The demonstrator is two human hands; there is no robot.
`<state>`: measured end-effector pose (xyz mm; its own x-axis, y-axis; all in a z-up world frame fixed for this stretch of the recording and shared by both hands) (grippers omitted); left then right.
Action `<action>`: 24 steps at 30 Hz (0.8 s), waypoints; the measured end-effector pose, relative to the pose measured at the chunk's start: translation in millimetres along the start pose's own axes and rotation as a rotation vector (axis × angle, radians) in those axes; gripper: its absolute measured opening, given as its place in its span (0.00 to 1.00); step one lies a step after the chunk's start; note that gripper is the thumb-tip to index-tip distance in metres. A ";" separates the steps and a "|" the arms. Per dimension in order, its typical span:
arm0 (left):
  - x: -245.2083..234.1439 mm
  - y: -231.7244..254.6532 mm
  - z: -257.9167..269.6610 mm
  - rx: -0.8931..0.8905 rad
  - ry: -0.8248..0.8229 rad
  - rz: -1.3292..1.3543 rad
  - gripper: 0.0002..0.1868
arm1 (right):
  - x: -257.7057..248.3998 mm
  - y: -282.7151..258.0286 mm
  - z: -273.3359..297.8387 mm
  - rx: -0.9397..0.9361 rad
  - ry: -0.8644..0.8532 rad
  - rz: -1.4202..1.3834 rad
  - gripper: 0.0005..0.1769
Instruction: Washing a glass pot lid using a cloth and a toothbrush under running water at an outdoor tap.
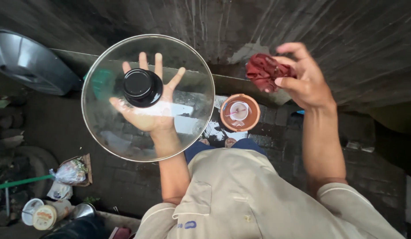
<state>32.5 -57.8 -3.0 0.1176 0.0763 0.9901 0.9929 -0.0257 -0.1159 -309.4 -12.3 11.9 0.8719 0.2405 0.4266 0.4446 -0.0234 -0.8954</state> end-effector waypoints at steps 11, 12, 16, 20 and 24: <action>12.4 -24.5 -4.7 -0.107 -0.065 0.011 0.45 | 33.1 -55.7 -22.8 -0.185 -0.204 0.256 0.22; 15.4 -26.7 -5.6 -0.092 -0.074 0.010 0.45 | 33.9 -58.0 -26.0 -0.187 -0.221 0.255 0.22; 21.9 -33.4 -2.5 -0.098 -0.062 -0.046 0.47 | 22.7 -56.7 -32.8 -0.202 -0.297 0.366 0.20; 23.1 -38.2 -9.1 -0.110 -0.110 -0.070 0.47 | -54.6 -26.4 -37.9 -0.330 -0.297 0.314 0.09; 23.8 -50.8 -29.2 -0.082 -0.174 -0.094 0.47 | 35.0 -34.4 -61.4 -0.281 -0.509 0.214 0.10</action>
Point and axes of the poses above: each hand's wrist, its own z-axis away from the middle knuckle, its own x-axis out of the palm, y = z × x, the point moved 2 cm from there along -z, towards the middle knuckle, and after that the axes turned 4 degrees about -x, right-handed, at the moved point
